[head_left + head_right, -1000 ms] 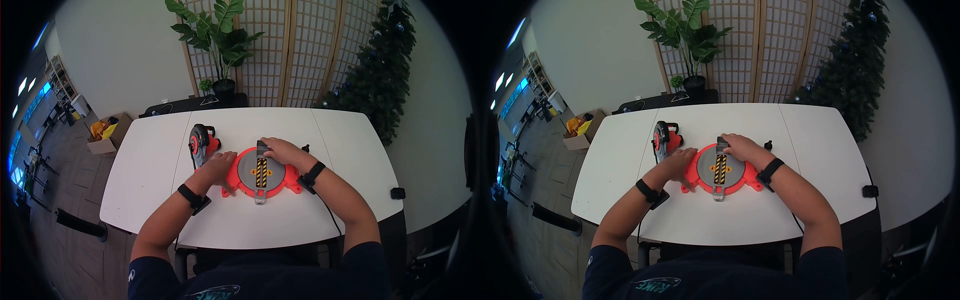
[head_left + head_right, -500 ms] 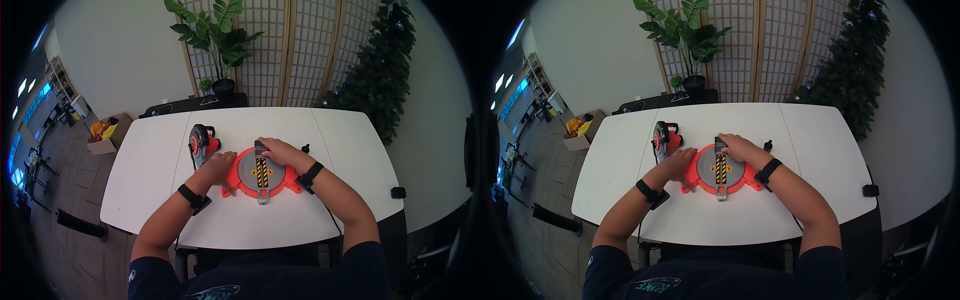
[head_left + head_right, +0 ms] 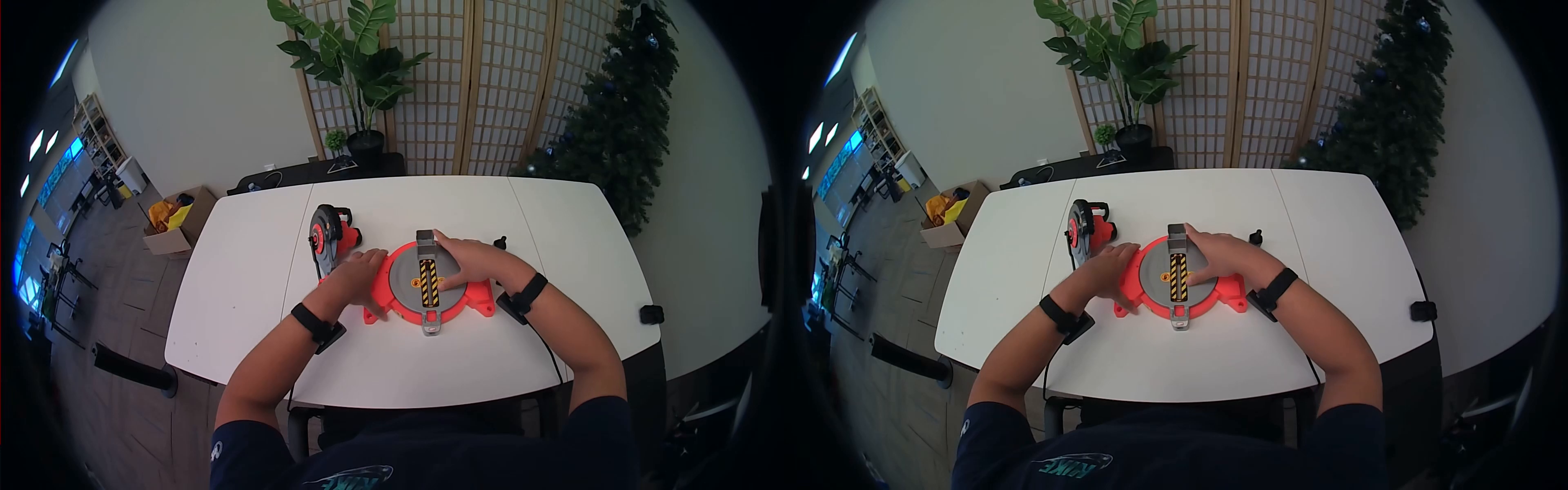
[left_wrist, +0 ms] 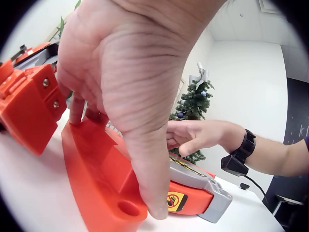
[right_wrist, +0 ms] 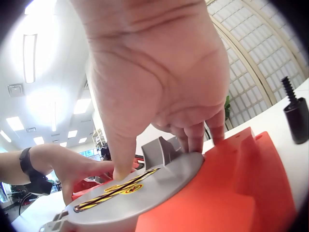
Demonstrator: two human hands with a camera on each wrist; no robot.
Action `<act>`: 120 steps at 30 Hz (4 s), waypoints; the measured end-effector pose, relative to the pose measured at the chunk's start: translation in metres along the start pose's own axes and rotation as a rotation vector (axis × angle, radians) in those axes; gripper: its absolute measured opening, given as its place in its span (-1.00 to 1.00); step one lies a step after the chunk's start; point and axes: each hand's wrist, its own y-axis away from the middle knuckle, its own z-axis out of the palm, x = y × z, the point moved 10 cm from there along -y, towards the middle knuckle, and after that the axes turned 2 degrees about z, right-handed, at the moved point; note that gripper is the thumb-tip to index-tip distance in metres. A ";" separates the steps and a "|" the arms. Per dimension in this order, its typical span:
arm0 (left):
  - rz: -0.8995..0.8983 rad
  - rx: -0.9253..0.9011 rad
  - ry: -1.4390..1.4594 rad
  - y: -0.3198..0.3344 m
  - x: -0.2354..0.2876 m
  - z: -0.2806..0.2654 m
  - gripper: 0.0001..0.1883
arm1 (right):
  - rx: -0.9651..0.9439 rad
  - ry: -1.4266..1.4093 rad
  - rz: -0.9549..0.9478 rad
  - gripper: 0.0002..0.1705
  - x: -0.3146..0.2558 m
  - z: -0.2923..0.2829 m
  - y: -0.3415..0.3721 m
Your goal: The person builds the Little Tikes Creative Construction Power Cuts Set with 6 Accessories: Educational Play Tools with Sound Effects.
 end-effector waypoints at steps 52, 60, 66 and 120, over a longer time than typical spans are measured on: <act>0.024 0.108 -0.136 0.001 0.013 0.002 0.28 | 0.074 0.131 -0.093 0.39 0.022 0.024 0.028; 0.007 0.082 -0.034 0.007 0.011 0.000 0.30 | 0.062 0.111 -0.115 0.38 0.025 0.028 0.024; -0.007 0.106 0.013 0.011 0.005 -0.007 0.24 | 0.038 0.073 -0.139 0.32 0.024 0.027 0.032; -0.106 0.369 -0.358 0.020 -0.066 0.010 -0.80 | 0.077 -0.014 0.302 -0.75 0.145 0.021 0.069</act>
